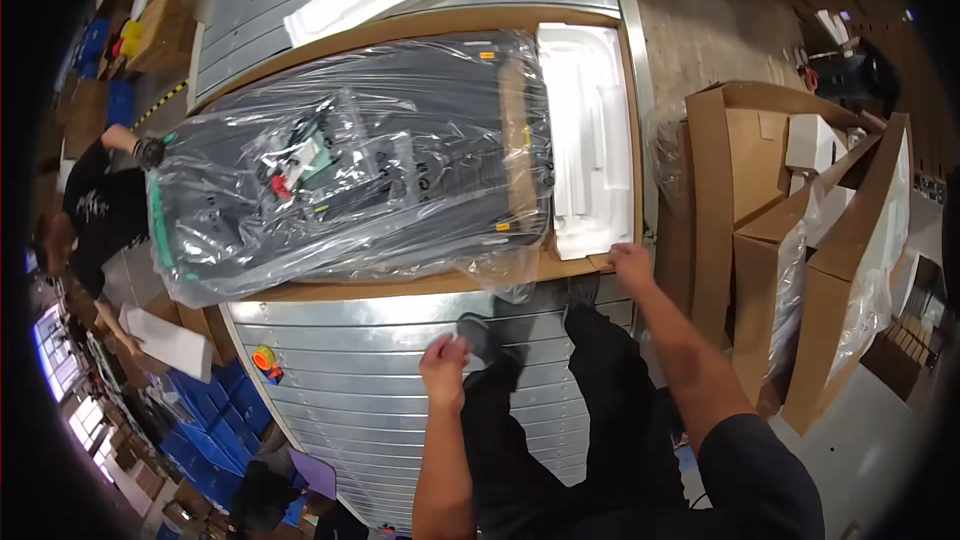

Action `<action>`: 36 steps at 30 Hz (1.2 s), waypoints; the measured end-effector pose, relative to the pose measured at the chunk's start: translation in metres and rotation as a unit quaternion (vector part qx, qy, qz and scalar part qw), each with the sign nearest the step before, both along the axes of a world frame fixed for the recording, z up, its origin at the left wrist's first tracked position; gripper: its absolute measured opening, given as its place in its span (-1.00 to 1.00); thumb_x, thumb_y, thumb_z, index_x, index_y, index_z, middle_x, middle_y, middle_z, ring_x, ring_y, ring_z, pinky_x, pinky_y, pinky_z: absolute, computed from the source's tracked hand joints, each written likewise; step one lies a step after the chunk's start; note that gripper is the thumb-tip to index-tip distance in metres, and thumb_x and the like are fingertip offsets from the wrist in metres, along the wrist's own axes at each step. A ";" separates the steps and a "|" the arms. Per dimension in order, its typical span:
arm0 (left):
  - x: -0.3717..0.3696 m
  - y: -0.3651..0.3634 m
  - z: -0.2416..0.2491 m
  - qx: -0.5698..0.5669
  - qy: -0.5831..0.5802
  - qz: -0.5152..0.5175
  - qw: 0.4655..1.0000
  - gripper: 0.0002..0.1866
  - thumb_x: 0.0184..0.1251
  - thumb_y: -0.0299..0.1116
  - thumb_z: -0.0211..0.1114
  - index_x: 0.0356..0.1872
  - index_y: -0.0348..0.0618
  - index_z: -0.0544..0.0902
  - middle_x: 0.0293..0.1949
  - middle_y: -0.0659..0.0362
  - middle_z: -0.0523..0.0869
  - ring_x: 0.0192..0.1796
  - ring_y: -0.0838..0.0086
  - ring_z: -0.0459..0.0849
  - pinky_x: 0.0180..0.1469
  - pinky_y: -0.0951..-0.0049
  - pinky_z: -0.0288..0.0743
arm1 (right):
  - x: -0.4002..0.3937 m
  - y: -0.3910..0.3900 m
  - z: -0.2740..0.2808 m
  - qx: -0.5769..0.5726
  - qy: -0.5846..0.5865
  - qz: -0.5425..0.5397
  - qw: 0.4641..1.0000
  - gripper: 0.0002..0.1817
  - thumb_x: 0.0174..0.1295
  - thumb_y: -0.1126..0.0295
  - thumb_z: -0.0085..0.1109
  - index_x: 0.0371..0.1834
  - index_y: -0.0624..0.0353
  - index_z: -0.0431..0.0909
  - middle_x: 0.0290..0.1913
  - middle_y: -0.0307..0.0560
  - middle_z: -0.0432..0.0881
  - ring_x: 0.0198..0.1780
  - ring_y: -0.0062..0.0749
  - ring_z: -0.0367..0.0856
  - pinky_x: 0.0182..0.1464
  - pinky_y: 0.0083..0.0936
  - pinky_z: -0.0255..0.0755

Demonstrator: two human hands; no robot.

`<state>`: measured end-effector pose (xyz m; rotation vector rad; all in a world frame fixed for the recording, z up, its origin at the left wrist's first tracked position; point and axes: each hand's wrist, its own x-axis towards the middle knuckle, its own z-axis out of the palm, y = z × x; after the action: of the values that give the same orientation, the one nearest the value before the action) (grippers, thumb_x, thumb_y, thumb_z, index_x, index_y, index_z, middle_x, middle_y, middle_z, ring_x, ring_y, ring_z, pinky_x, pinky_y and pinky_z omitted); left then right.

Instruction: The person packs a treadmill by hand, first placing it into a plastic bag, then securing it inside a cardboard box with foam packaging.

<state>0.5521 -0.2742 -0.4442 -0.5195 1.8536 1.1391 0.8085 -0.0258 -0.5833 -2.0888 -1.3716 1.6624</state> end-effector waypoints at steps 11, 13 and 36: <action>-0.081 0.125 -0.272 -0.205 0.071 0.290 0.932 -0.15 0.17 0.15 0.22 0.13 -0.58 0.34 0.11 -0.14 0.50 0.05 0.07 0.55 0.13 0.20 0.42 | -0.055 0.133 -0.146 0.323 -0.114 0.274 0.899 -0.19 0.15 0.38 0.18 0.42 0.21 -0.07 0.37 0.22 0.12 0.38 0.04 0.10 0.31 -0.32 0.16; -0.085 0.119 -0.304 -0.321 0.200 0.292 0.879 -0.06 0.08 0.22 0.26 -0.04 -0.73 0.32 -0.06 -0.45 0.49 -0.07 -0.08 0.61 -0.06 0.10 0.54 | -0.067 0.134 -0.180 0.399 -0.098 0.233 0.881 -0.20 0.15 0.41 0.20 0.42 0.20 -0.04 0.34 0.24 0.16 0.36 0.12 0.11 0.34 -0.30 0.12; -0.087 0.120 -0.302 -0.352 0.313 0.244 0.848 -0.14 0.11 0.10 0.26 0.07 -0.63 0.22 0.05 -0.34 0.36 0.15 -0.14 0.34 0.23 0.10 0.19 | -0.087 0.118 -0.168 0.390 -0.097 0.224 0.888 -0.34 0.29 0.28 -0.01 0.41 0.22 0.00 0.36 0.18 0.13 0.37 0.01 0.11 0.38 -0.27 -0.01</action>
<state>0.4649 -0.1540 -0.7457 -1.1978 2.8487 0.9666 0.7212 0.0918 -0.7511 -1.5393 -2.2290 0.7447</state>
